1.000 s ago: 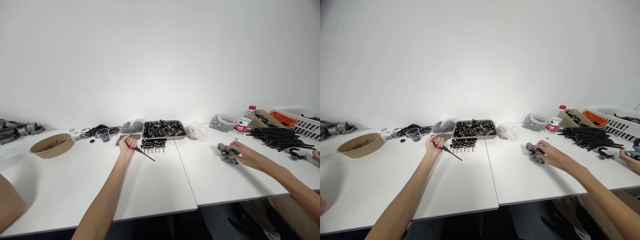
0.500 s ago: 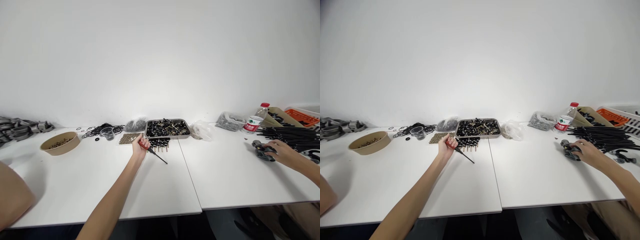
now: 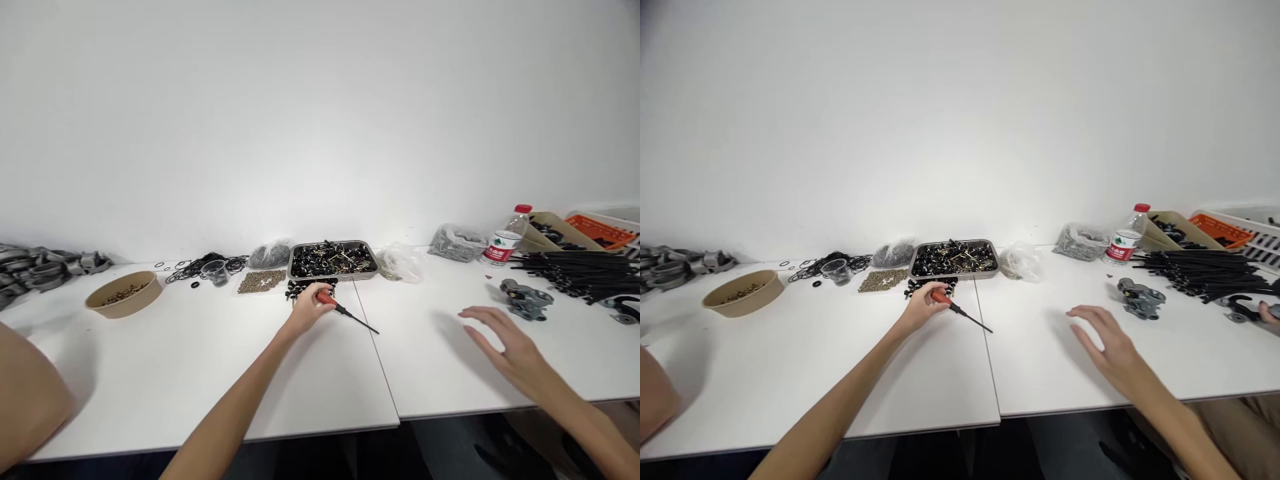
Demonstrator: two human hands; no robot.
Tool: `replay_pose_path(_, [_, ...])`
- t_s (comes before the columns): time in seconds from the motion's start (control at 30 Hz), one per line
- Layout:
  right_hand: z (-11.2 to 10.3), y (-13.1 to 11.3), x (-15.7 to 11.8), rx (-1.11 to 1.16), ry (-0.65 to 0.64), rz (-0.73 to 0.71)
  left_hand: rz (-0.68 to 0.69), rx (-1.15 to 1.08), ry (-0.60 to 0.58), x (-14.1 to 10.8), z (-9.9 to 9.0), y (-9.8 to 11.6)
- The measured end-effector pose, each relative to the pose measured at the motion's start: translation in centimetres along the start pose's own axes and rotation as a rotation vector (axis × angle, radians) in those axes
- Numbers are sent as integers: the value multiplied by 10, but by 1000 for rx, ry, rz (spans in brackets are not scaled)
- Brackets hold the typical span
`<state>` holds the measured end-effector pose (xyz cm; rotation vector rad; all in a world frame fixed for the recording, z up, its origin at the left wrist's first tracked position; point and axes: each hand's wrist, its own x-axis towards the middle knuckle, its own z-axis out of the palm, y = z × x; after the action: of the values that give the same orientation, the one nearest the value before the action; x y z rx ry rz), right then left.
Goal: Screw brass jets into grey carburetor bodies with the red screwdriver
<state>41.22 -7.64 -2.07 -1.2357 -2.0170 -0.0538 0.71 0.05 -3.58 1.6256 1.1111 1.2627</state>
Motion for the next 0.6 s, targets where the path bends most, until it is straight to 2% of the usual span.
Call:
replay_pose_path(0.13, [22, -63, -26, 280, -55, 136, 38, 270, -135, -9, 0, -2])
replay_pose_path(0.2, [29, -97, -34, 461, -177, 235, 60, 373, -185, -14, 1, -3])
replay_pose_path(0.27, [36, -126, -38, 624, -376, 333, 80, 451, -200, -18, 2, -1])
replay_pose_path(0.4, [55, -161, -41, 785, -548, 396, 127, 549, -144, -34, -2, 16])
replay_pose_path(0.5, [75, -174, -52, 887, -596, 459, 192, 566, -32, -76, -7, 44])
replay_pose_path(0.6, [96, -192, -78, 933, -642, 566, 150, 472, 84, -147, -4, 68])
